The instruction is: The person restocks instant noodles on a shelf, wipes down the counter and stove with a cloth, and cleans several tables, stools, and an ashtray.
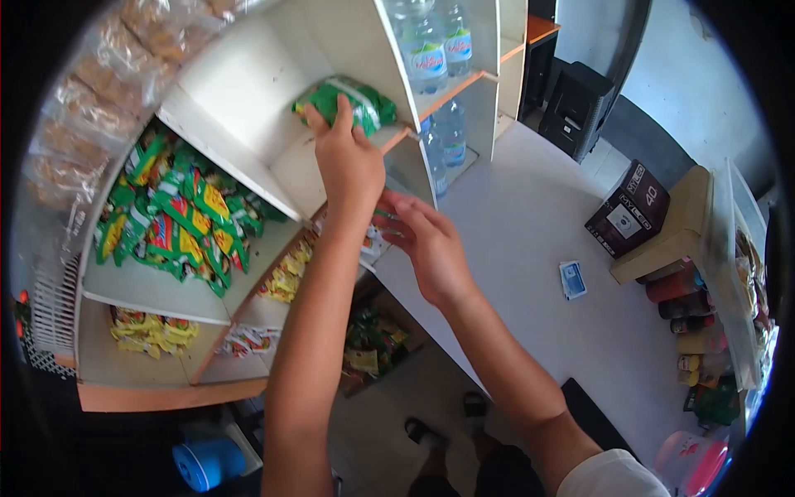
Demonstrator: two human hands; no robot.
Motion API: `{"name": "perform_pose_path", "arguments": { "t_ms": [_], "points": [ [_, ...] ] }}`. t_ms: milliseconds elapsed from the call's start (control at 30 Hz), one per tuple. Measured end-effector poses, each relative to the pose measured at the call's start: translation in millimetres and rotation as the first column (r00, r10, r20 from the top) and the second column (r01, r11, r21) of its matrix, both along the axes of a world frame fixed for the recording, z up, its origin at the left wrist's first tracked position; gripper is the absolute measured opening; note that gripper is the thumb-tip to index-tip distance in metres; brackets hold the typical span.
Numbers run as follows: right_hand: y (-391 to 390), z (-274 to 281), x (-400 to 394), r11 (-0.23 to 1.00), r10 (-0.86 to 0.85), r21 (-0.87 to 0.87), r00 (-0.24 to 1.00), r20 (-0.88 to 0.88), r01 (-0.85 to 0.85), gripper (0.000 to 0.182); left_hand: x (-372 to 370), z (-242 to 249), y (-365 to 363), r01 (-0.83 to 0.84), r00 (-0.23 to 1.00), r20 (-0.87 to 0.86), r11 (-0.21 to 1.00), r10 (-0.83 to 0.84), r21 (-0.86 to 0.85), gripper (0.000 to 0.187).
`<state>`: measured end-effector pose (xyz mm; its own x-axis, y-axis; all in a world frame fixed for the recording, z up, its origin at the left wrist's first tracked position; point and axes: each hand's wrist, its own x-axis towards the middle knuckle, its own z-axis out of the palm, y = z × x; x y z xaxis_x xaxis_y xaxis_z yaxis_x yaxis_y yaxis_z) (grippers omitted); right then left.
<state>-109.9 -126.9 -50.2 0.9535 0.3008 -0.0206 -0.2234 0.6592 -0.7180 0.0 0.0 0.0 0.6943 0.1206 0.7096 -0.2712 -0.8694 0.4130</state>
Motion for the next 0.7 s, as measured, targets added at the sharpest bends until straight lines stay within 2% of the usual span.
{"name": "perform_pose_path", "arguments": {
  "t_ms": [67, 100, 167, 200, 267, 333, 400, 467, 533, 567, 600, 667, 700],
  "points": [
    [-10, -14, -39, 0.993, -0.001, -0.118, 0.995, -0.096, -0.011, 0.030, 6, 10, -3, -0.052, 0.998, 0.040, 0.998, 0.051, 0.023, 0.056],
    [-8, -42, -53, 0.986, 0.024, -0.159, 0.988, -0.151, -0.049, 0.029, 15, -8, 3, -0.044, 0.996, 0.078, 0.999, 0.045, -0.010, 0.054],
    [0, -68, -94, 0.979, 0.086, -0.154, 0.955, -0.284, -0.134, 0.025, 7, -2, 4, -0.034, 0.991, 0.133, 0.999, 0.033, 0.005, 0.048],
    [6, -84, -117, 0.965, 0.143, -0.165, 0.940, -0.309, -0.202, 0.026, -13, 7, -1, -0.002, 0.997, 0.072, 0.999, 0.000, 0.037, 0.044],
    [13, -128, -163, 0.921, 0.256, -0.194, 0.899, -0.355, -0.338, 0.026, -38, -3, -3, -0.034, 0.953, 0.299, 0.963, -0.050, 0.269, 0.032],
    [18, -189, -219, 0.868, 0.275, -0.252, 0.836, -0.475, -0.429, 0.023, -89, -29, -9, 0.120, 0.927, 0.325, 0.969, -0.187, 0.217, 0.032],
    [21, -280, -277, 0.786, 0.267, -0.361, 0.804, -0.532, -0.501, 0.021, -141, -63, -11, 0.235, 0.900, 0.342, 0.962, -0.269, 0.136, 0.031],
    [11, -368, -323, 0.640, 0.216, -0.555, 0.818, -0.533, -0.531, 0.018, -199, -139, 1, 0.254, 0.949, 0.179, 0.966, -0.258, 0.044, 0.030],
    [-2, -420, -354, 0.420, 0.155, -0.748, 0.853, -0.499, -0.514, 0.015, -263, -225, 22, 0.159, 0.964, -0.205, 0.985, -0.169, -0.065, 0.027],
    [-8, -432, -358, 0.360, 0.150, -0.791, 0.867, -0.475, -0.495, 0.016, -293, -274, 32, 0.041, 0.899, -0.411, 0.964, -0.150, -0.262, 0.026],
    [-11, -448, -354, 0.298, 0.149, -0.828, 0.880, -0.451, -0.475, 0.017, -327, -326, 51, -0.161, 0.712, -0.687, 0.921, -0.141, -0.355, 0.024],
    [-3, -470, -335, 0.147, 0.219, -0.903, 0.904, -0.367, -0.403, 0.018, -387, -442, 90, -0.463, 0.542, -0.828, 0.770, -0.146, -0.439, 0.029],
    [4, -474, -317, 0.067, 0.291, -0.937, 0.905, -0.310, -0.343, 0.018, -407, -482, 110, -0.581, 0.434, -0.896, 0.731, -0.093, -0.358, 0.035]
  ]
}}
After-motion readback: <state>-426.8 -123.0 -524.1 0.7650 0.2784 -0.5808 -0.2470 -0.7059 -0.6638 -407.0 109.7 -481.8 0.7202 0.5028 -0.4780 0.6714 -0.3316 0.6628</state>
